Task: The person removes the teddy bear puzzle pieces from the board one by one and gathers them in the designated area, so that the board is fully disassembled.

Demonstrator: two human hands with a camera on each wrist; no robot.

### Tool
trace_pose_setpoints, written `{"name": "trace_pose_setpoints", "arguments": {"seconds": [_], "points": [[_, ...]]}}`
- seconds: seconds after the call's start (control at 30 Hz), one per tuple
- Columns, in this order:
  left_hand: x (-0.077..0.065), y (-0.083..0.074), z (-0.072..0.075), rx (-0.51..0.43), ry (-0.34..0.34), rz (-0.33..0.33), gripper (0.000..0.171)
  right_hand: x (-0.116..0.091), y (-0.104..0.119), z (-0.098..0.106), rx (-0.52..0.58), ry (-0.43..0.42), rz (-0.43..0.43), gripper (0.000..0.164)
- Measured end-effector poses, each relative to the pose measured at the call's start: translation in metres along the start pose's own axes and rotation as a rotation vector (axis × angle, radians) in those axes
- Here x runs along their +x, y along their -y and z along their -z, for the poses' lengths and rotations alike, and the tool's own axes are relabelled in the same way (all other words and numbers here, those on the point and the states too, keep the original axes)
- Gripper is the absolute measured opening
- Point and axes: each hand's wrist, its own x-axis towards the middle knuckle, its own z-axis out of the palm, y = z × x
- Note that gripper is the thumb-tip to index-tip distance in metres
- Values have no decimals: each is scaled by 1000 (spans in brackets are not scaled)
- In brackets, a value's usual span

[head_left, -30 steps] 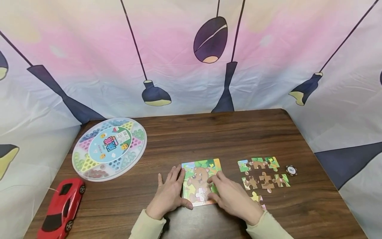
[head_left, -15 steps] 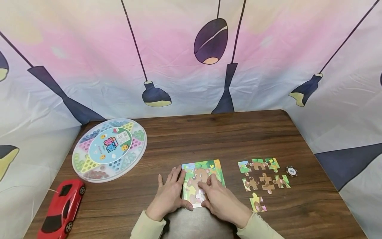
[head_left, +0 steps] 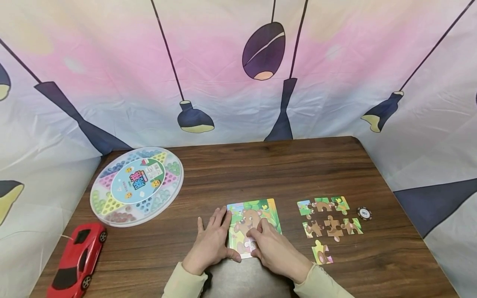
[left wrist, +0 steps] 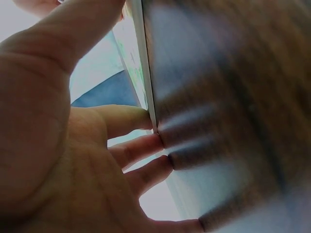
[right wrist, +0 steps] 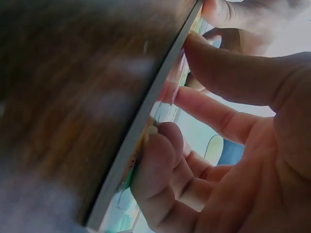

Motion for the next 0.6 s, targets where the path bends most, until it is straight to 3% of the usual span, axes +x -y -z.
{"name": "trace_pose_setpoints", "arguments": {"seconds": [0.6], "points": [[0, -1, 0, 3, 6, 4, 125, 4, 2, 1, 58, 40, -41, 25]]}}
